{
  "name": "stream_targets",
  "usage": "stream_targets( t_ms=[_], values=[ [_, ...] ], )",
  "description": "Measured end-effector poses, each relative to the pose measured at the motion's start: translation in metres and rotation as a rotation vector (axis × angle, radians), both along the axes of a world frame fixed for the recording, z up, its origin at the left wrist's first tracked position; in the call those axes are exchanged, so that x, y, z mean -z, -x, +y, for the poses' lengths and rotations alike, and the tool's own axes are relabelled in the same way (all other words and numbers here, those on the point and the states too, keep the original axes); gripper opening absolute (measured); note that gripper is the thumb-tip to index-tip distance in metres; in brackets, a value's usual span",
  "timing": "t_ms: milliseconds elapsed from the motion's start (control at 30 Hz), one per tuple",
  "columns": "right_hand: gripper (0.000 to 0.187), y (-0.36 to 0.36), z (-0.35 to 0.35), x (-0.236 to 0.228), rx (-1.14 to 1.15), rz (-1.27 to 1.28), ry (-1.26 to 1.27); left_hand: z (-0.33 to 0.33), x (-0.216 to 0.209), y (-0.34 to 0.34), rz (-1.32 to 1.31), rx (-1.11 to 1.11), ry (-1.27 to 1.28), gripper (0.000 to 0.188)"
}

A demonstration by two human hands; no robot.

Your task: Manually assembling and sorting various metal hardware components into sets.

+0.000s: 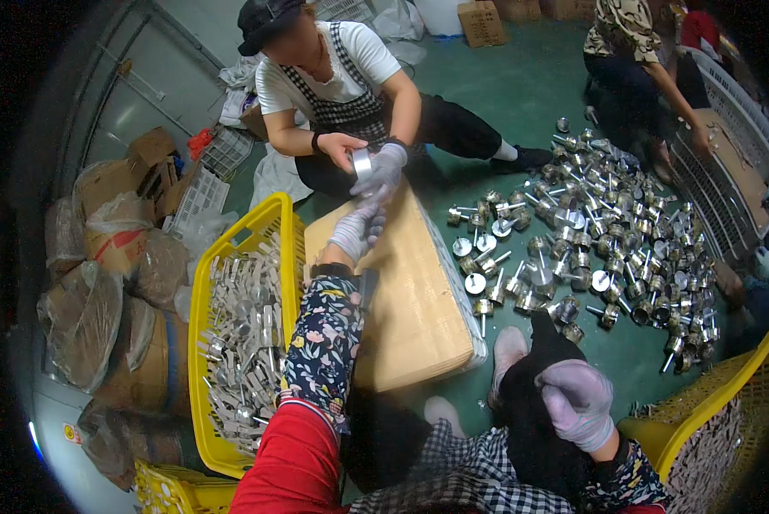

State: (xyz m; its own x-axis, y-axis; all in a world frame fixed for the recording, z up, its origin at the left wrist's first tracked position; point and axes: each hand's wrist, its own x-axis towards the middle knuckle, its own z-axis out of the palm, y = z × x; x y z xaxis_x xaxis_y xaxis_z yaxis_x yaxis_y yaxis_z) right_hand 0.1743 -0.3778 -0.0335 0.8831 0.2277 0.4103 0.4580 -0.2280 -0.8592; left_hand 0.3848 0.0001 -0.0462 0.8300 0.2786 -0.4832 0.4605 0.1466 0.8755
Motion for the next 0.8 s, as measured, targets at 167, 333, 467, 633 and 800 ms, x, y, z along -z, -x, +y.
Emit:
stream_targets(
  t_ms=[167,333,467,633,800],
  values=[
    [0.009,0.007,0.008,0.003,0.017,0.005,0.003,-0.005,0.033,0.046,-0.111,-0.077,0.175,0.020],
    [0.017,0.017,0.004,0.009,0.034,0.099,-0.003,-0.074,0.064,0.150,-0.121,-0.075,0.227,0.026],
    [0.023,0.020,0.005,0.003,0.046,0.001,0.127,-0.124,0.088,0.241,-0.019,-0.146,0.248,0.025],
    [0.036,0.012,0.046,-0.038,-0.348,0.300,0.391,-0.125,0.136,0.275,0.036,-0.170,0.306,0.027],
    [0.033,0.005,0.146,-0.036,-0.767,0.154,0.773,-0.119,0.253,0.247,-0.197,-0.266,0.306,0.022]
  ],
)
